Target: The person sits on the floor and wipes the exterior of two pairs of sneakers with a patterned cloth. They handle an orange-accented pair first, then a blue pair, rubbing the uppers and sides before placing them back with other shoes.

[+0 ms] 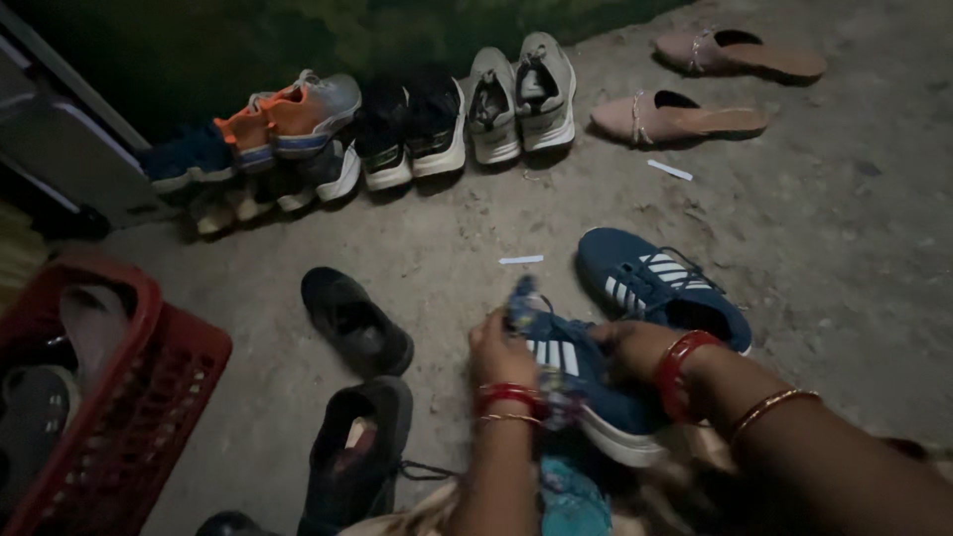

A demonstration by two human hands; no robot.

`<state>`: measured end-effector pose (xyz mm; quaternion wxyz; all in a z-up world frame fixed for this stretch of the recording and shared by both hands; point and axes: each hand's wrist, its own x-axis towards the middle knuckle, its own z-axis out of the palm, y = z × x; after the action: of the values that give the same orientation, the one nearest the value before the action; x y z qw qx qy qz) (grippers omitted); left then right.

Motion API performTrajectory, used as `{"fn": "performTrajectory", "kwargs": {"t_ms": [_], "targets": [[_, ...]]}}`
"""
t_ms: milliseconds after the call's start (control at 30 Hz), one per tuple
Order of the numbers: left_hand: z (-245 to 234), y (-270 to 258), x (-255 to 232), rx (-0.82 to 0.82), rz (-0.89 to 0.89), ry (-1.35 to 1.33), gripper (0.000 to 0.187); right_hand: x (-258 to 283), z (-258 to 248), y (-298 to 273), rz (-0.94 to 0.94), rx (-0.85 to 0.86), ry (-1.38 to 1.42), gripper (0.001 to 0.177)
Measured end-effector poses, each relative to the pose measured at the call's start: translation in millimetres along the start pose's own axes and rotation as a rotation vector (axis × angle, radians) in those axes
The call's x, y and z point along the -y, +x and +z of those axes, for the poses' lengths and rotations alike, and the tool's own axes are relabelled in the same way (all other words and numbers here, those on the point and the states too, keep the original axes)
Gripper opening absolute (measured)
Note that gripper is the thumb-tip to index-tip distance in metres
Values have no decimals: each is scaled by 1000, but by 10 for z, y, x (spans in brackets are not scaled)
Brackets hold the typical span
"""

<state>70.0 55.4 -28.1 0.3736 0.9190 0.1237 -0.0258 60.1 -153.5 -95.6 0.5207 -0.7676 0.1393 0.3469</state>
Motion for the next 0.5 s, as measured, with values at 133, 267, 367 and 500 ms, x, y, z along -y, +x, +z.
{"fn": "performTrajectory", "kwargs": {"t_ms": [133, 267, 367, 500], "targets": [[51, -16, 32, -37, 85, -126, 51, -1, -110, 133, -22, -2, 130, 74], [298, -914, -343, -16, 294, -286, 47, -334, -342, 294, -7, -75, 452, 50], [210, -1276, -540, 5, 447, -105, 50, -484, -446, 411, 19, -76, 219, 47], [43, -840, -732, -67, 340, -51, 45, -480, -418, 476, -73, -44, -108, 46]]}}
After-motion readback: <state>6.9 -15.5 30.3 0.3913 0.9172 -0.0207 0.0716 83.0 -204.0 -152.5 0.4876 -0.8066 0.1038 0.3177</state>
